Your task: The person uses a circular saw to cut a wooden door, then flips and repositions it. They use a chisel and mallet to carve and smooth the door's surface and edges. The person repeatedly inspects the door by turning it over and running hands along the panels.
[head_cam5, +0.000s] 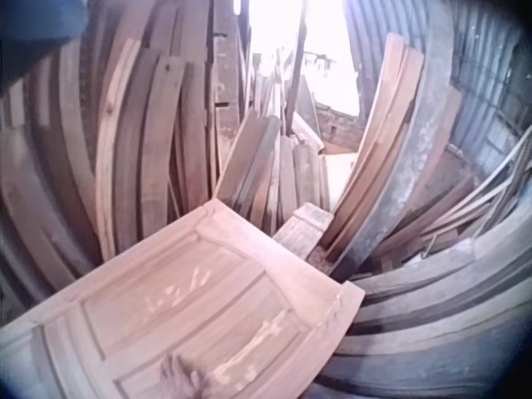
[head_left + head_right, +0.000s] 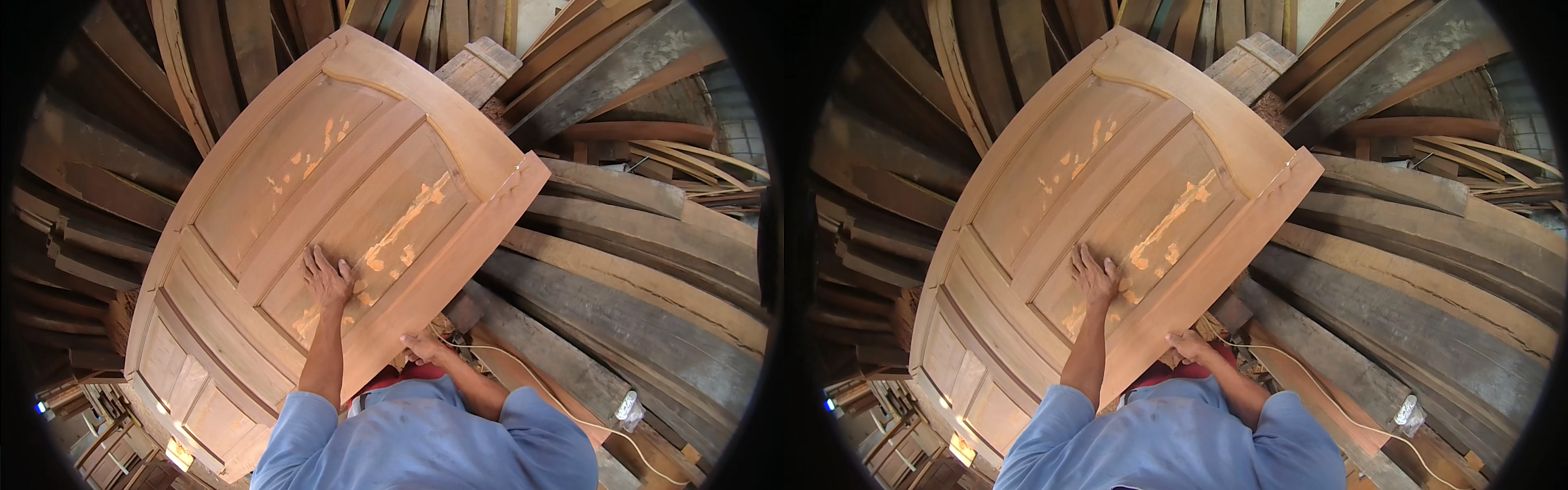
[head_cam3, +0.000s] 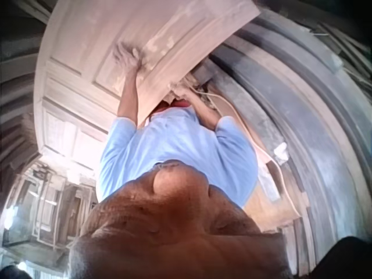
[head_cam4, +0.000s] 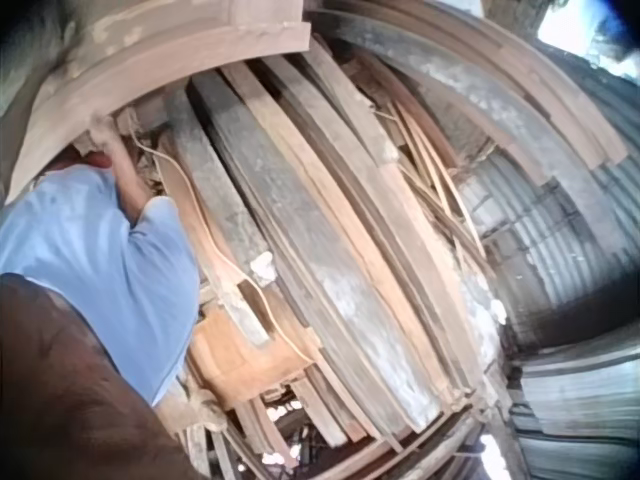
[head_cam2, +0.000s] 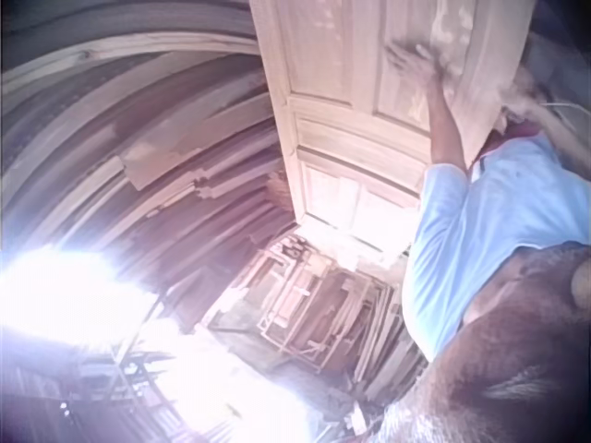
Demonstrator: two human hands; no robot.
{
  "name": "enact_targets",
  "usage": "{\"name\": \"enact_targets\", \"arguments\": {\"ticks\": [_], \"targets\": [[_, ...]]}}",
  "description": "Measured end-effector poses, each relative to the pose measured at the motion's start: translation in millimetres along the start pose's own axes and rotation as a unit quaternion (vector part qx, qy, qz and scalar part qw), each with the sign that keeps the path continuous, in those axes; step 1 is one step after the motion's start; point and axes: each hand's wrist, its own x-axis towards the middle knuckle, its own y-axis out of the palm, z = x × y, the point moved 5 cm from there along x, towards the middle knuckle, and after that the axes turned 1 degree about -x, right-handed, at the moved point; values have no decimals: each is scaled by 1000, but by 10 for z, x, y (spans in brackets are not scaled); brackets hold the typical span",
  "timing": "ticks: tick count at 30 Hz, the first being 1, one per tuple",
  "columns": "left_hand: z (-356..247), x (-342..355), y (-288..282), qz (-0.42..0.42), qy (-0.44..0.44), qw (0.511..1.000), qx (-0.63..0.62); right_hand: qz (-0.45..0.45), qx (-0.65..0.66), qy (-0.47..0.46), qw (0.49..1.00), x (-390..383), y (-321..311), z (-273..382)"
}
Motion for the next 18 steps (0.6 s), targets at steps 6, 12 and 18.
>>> {"name": "enact_targets", "arguments": {"ticks": [6,12,18], "targets": [[24,2,3,15,-18,999,45,-72,-390,-187,899,-354,-431,734],[-69,23,-98,42,-22,998,35,-279,-267,-294,874,-274,-875,1308],[47,-10,-128,6,3,1000,-3,-322,-369,-433,757,-175,-743,1288]]}}
